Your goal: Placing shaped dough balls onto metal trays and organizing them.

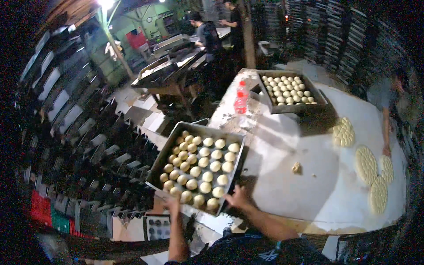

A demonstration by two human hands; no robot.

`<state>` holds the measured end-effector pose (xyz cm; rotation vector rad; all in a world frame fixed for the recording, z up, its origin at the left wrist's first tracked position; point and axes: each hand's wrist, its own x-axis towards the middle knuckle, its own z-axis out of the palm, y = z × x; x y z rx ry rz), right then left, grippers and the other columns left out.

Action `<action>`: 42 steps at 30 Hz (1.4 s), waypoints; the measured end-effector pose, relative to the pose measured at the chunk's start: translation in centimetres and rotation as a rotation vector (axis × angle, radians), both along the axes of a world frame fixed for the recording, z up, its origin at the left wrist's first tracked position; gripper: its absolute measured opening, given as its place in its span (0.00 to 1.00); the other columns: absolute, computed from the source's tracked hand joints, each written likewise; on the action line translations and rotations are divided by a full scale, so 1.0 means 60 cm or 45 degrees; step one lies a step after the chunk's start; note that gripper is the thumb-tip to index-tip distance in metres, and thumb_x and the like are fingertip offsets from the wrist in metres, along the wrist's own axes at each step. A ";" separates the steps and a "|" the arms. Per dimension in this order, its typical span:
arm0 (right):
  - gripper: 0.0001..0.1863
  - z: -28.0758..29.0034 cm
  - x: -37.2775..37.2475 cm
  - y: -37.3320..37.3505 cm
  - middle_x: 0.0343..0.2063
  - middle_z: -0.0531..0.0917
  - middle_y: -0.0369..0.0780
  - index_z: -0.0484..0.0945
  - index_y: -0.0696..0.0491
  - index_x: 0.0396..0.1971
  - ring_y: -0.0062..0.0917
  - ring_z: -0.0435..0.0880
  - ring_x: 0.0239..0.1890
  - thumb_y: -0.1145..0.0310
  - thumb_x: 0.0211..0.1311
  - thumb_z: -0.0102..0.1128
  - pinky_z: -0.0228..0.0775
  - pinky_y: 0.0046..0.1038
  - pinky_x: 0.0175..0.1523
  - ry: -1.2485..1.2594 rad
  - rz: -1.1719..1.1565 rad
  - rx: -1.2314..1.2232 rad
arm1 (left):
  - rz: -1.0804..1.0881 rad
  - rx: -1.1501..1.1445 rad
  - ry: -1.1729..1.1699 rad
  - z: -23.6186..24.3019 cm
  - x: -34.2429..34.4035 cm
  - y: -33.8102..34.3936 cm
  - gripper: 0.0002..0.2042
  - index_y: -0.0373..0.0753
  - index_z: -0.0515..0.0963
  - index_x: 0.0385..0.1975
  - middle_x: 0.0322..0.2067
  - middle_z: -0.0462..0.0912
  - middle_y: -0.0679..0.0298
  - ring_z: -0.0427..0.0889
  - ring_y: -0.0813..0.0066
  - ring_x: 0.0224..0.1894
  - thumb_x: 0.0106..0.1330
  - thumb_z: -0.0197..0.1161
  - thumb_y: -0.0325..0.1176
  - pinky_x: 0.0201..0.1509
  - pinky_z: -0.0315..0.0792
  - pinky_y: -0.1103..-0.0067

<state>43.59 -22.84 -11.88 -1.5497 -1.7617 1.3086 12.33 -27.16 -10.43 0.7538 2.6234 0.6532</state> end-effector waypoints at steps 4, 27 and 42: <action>0.41 0.096 -0.074 -0.022 0.66 0.46 0.63 0.59 0.49 0.63 0.57 0.44 0.69 0.55 0.49 0.66 0.39 0.47 0.71 0.271 -0.383 -0.004 | 0.053 0.258 -0.528 -0.079 0.012 -0.001 0.36 0.20 0.65 0.53 0.64 0.45 0.36 0.43 0.33 0.66 0.55 0.56 0.50 0.63 0.44 0.43; 0.47 0.363 0.170 -0.087 0.53 0.71 0.43 0.54 0.55 0.65 0.29 0.72 0.52 0.68 0.42 0.68 0.67 0.31 0.57 0.555 -0.565 0.683 | -0.167 1.315 -1.373 0.286 0.305 0.062 0.15 0.36 0.65 0.42 0.34 0.72 0.60 0.75 0.68 0.35 0.61 0.53 0.37 0.40 0.73 0.70; 0.09 0.179 0.681 0.502 0.23 0.69 0.31 0.70 0.49 0.24 0.16 0.68 0.24 0.69 0.38 0.57 0.56 0.21 0.25 1.167 -1.094 0.337 | -0.999 0.869 -0.947 0.217 0.782 0.737 0.52 0.22 0.30 0.65 0.58 0.60 0.40 0.64 0.55 0.57 0.57 0.63 0.46 0.61 0.60 0.73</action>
